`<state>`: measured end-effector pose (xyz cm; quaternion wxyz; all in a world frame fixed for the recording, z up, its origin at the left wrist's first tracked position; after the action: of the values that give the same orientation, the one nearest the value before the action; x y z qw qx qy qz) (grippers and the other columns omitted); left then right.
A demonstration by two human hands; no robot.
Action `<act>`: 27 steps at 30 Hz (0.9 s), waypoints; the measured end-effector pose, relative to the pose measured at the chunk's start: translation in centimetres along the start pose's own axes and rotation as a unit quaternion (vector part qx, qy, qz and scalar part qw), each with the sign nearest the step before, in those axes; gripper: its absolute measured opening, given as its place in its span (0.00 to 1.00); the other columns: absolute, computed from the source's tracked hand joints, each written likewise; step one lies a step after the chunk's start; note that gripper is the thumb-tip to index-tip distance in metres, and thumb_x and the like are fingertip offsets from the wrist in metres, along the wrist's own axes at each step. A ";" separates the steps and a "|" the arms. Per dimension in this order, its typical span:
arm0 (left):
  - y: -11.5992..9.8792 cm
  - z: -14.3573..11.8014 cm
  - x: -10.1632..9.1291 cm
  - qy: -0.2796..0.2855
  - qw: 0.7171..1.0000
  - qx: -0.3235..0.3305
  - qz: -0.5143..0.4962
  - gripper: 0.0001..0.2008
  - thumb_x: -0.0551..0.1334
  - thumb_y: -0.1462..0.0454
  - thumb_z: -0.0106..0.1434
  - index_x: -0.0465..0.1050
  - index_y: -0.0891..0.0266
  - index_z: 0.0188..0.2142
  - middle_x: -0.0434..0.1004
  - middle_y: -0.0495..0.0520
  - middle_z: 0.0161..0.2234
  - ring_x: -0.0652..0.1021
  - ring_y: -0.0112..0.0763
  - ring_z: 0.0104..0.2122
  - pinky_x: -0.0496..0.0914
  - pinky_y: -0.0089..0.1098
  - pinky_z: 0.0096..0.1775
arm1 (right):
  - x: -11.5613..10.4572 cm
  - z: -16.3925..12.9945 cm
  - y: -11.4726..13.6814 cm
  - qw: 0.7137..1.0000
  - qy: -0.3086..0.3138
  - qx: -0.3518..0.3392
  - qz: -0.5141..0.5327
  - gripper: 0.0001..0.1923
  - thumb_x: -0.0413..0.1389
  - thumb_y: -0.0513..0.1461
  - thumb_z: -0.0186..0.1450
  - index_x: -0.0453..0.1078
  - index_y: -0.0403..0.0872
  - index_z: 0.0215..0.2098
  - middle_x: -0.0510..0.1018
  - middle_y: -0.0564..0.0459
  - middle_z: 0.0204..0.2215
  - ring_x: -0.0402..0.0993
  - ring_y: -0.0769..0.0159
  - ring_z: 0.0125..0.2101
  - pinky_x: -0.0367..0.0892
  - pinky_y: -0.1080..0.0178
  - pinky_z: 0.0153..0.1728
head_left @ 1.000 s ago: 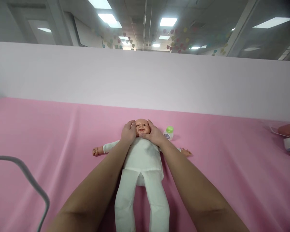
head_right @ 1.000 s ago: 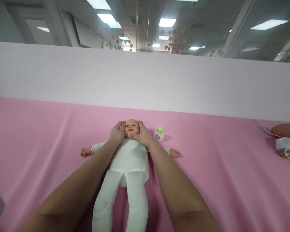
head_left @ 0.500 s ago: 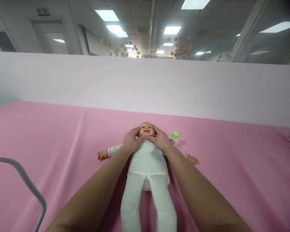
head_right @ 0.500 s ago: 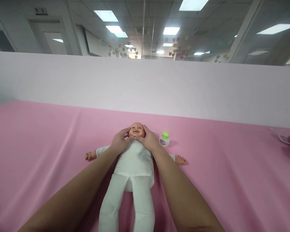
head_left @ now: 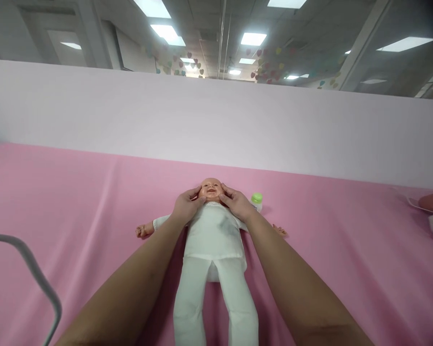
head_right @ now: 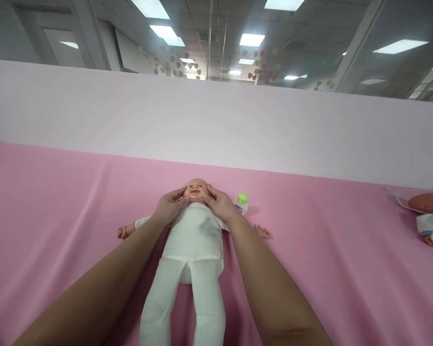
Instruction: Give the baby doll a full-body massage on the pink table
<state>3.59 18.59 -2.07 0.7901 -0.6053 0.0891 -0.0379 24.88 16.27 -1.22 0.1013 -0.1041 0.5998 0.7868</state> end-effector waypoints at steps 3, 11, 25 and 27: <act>0.2 0.2 0.0 0.007 0.999 0.001 -0.035 0.30 0.70 0.54 0.62 0.76 0.63 0.61 0.78 0.60 0.60 0.77 0.48 0.61 0.70 0.46 0.63 | 0.2 0.1 -0.6 0.999 0.015 0.005 0.041 0.37 0.61 0.59 0.67 0.65 0.56 0.69 0.65 0.56 0.70 0.60 0.54 0.71 0.52 0.45 0.72; -0.5 -0.1 -0.5 -0.056 0.996 0.007 0.066 0.20 0.61 0.57 0.69 0.79 0.58 0.58 0.78 0.55 0.61 0.75 0.42 0.63 0.65 0.43 0.66 | 0.4 0.0 0.1 1.000 -0.025 0.000 0.003 0.38 0.57 0.62 0.68 0.67 0.52 0.68 0.65 0.51 0.71 0.60 0.51 0.71 0.54 0.46 0.72; -0.4 -0.5 0.4 -0.050 0.991 0.004 0.122 0.35 0.73 0.52 0.58 0.74 0.59 0.63 0.80 0.59 0.59 0.79 0.48 0.57 0.71 0.44 0.61 | 0.6 0.1 -0.7 0.998 -0.062 0.008 0.012 0.45 0.73 0.50 0.56 0.66 0.51 0.68 0.68 0.48 0.69 0.66 0.51 0.68 0.61 0.50 0.69; -0.2 -0.3 0.2 -0.045 0.994 0.007 0.104 0.34 0.72 0.52 0.59 0.75 0.61 0.63 0.79 0.59 0.60 0.78 0.48 0.59 0.70 0.44 0.62 | 0.6 0.2 -0.9 0.998 -0.033 0.003 0.060 0.43 0.71 0.50 0.58 0.66 0.52 0.69 0.69 0.50 0.69 0.66 0.52 0.67 0.61 0.49 0.69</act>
<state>3.77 18.19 -1.96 0.7975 -0.5879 0.1157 0.0705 24.51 16.67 -2.18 0.0744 -0.0415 0.6039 0.7925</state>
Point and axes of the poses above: each hand's wrist, its own z-axis towards the middle knuckle, its own x-axis out of the palm, y = z × x, the point moved 7 cm from there along z, towards the middle knuckle
